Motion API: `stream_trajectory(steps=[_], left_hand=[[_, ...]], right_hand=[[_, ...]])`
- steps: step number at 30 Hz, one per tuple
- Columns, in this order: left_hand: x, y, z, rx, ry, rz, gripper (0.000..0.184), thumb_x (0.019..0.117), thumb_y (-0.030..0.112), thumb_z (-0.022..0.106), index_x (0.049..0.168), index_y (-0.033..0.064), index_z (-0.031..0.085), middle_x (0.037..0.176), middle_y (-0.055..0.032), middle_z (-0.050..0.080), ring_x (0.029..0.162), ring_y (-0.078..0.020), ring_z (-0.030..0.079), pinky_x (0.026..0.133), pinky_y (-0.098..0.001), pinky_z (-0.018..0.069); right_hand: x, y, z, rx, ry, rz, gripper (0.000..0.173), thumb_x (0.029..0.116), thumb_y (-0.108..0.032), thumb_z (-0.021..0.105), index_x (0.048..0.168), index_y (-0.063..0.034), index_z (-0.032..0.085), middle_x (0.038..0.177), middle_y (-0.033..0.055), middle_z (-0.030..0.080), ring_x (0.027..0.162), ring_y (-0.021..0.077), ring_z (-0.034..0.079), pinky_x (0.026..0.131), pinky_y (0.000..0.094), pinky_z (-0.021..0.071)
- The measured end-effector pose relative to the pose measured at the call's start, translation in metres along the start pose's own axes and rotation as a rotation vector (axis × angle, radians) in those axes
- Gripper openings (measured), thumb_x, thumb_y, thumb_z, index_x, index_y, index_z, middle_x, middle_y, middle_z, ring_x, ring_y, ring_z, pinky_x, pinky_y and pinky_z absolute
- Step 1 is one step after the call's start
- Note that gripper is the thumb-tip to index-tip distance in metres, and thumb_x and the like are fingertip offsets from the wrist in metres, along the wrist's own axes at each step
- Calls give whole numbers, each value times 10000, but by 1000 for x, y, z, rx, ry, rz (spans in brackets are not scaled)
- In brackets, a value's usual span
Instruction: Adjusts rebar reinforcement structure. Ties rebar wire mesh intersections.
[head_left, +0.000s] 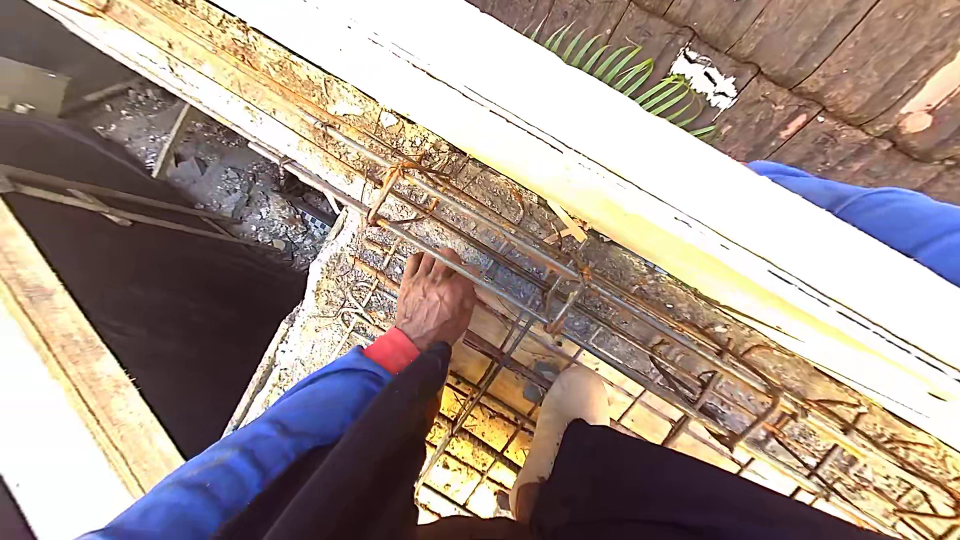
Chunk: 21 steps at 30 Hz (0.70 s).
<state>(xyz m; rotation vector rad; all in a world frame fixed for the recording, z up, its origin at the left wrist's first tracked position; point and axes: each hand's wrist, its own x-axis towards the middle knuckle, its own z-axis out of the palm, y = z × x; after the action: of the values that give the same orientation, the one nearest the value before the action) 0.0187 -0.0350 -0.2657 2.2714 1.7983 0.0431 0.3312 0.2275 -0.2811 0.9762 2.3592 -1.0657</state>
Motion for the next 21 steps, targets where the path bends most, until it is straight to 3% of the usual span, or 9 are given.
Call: stream_trajectory(steps=[4,8,10,13,14,17,19,21], left_hand=[[-2,13,3,21,-19,-10,261,966,304,539,1000,168,759,1064,-81,673,1117,-319,607,1058,-602,368],[6,27,10,100,-56,-86,258,993,327,552,992,153,743,1100,-98,654,1175,-345,580,1094,-663,310],[11,35,5,102,-109,-165,275,999,369,552,964,172,741,1101,-94,643,1182,-342,564,1108,-668,272],[27,44,-7,75,-267,-281,425,1020,510,502,896,176,735,1097,-103,621,1197,-340,537,1135,-675,225],[32,48,-6,91,-291,-295,409,1001,495,527,885,168,744,1103,-110,637,1192,-342,549,1139,-667,235],[39,63,-7,95,-356,-362,361,977,443,576,893,129,732,1116,-130,647,1185,-354,557,1131,-647,258],[37,64,-3,-8,-317,-427,301,967,400,618,882,132,726,1130,-133,633,1203,-367,544,1105,-677,281],[34,62,3,-89,-262,-476,256,950,380,635,855,164,733,1120,-98,631,1189,-335,536,1069,-649,300]], right_hand=[[-8,-11,4,297,25,184,364,1104,-92,388,1424,-4,535,1399,174,591,1300,168,554,1106,283,409],[-15,-19,-2,325,-23,372,382,1116,-69,330,1457,22,475,1454,190,538,1346,143,509,1106,232,378],[-19,-21,-1,378,-7,418,405,1122,-76,311,1489,33,441,1509,212,496,1405,173,474,1148,263,349],[-16,-22,-1,466,23,387,398,1118,-67,320,1485,28,444,1499,212,493,1391,181,473,1141,275,361],[-15,-22,-2,470,11,368,410,1120,-64,321,1504,34,426,1527,228,473,1426,211,453,1165,304,343],[-12,-20,-1,376,9,251,375,1107,-63,374,1451,26,496,1456,214,542,1368,212,506,1136,296,379],[-11,-19,0,346,-6,166,394,1108,-60,381,1474,59,465,1498,261,499,1425,302,461,1187,375,329],[-9,-20,2,325,30,122,380,1103,-61,397,1441,79,499,1472,281,519,1401,351,482,1181,428,340]])
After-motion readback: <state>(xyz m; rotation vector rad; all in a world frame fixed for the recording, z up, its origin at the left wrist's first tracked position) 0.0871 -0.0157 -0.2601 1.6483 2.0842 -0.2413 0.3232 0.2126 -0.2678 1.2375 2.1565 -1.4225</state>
